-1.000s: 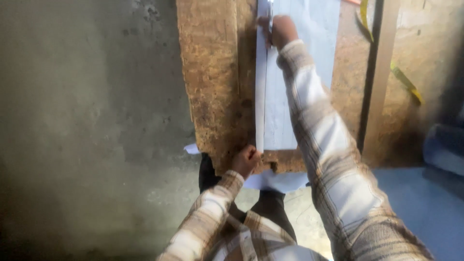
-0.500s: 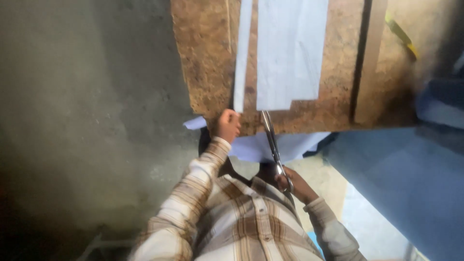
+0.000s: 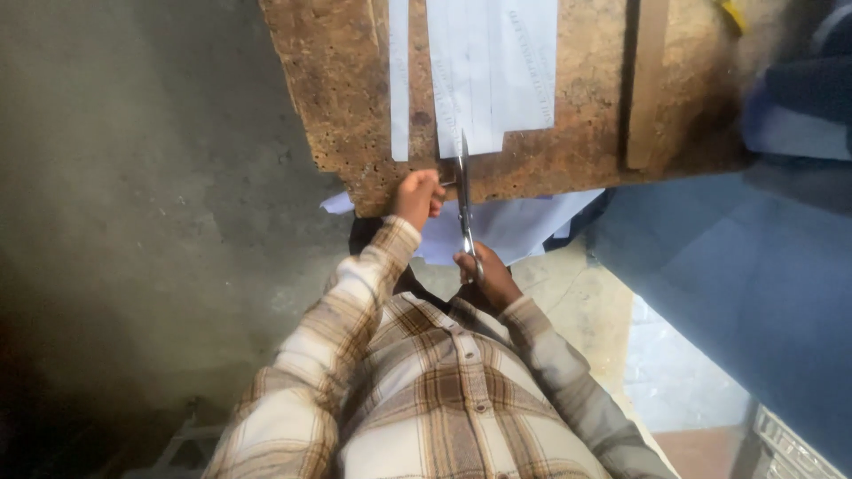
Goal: The person uses a pair of scissors to cut a long strip of white paper on a wooden table. They hold the paper with their left hand and cut along its length with their right hand, repeating the action to trim the paper into narrower strips.
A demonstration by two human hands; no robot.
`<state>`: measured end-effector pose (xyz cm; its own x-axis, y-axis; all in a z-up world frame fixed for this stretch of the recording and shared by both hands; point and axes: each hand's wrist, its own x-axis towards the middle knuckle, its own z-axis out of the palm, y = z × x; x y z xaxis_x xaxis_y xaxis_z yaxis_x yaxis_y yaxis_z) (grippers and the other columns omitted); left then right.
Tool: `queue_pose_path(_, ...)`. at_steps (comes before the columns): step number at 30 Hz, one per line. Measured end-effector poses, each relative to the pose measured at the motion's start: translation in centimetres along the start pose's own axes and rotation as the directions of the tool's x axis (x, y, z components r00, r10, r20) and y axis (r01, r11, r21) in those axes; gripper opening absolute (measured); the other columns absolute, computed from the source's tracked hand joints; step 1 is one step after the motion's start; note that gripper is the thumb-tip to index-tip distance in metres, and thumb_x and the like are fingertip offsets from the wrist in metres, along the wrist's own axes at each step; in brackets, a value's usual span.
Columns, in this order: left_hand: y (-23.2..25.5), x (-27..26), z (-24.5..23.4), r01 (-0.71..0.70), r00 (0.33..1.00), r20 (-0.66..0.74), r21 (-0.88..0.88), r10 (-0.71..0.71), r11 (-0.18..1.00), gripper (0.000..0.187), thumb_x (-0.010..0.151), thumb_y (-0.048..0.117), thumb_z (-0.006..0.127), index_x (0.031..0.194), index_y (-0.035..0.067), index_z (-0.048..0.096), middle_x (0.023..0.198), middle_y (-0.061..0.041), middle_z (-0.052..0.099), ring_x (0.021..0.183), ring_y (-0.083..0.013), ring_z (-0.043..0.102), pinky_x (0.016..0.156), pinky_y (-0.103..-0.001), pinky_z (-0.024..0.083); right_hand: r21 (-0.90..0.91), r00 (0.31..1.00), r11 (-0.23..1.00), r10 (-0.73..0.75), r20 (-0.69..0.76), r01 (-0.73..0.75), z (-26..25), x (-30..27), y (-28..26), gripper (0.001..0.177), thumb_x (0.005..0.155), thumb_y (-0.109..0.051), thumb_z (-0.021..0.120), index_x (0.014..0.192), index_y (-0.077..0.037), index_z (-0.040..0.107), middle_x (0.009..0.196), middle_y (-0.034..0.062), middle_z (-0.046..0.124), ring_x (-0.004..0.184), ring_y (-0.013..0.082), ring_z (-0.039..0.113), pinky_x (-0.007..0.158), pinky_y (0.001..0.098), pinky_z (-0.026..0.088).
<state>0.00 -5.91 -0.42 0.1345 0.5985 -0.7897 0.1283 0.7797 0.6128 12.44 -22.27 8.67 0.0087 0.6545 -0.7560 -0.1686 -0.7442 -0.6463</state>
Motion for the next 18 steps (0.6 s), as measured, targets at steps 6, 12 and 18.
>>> queue_pose_path(6,3.5,-0.4,3.3,0.143,0.990,-0.003,-0.121,-0.144,0.982,0.037,0.099,0.028,0.064,0.130,0.010,0.066,0.096,-0.013,0.082,0.056,-0.0137,0.070,0.045,-0.023,0.062,0.097,0.991,0.995,0.004,-0.131,0.008,1.6,1.7,1.3,0.030,0.101,-0.031,0.079,0.095,-0.005,0.065,0.065,0.0091,0.065,0.063,0.0205,0.067,0.064,0.0308,0.055)
queue_pose_path(12,4.8,-0.6,3.5,0.114,0.991,-0.053,-0.158,-0.123,0.981,0.037,0.097,0.026,0.069,0.130,0.010,0.065,0.093,-0.014,0.081,0.056,-0.0154,0.066,0.046,-0.024,0.060,0.142,0.985,0.990,0.023,-0.173,0.002,2.3,1.7,1.1,0.033,0.098,-0.032,0.084,0.090,-0.005,0.067,0.060,0.0098,0.064,0.057,0.0192,0.068,0.060,0.0280,0.055)
queue_pose_path(18,3.9,0.7,3.0,0.021,1.000,-0.004,-0.053,-0.022,0.998,0.021,0.098,0.030,0.071,0.108,0.013,0.074,0.085,-0.014,0.081,0.050,-0.0143,0.066,0.040,-0.023,0.059,0.062,0.976,0.998,0.025,-0.217,-0.012,2.2,1.7,1.8,0.034,0.097,-0.033,0.084,0.086,-0.006,0.067,0.058,0.0106,0.064,0.053,0.0195,0.068,0.056,0.0282,0.054)
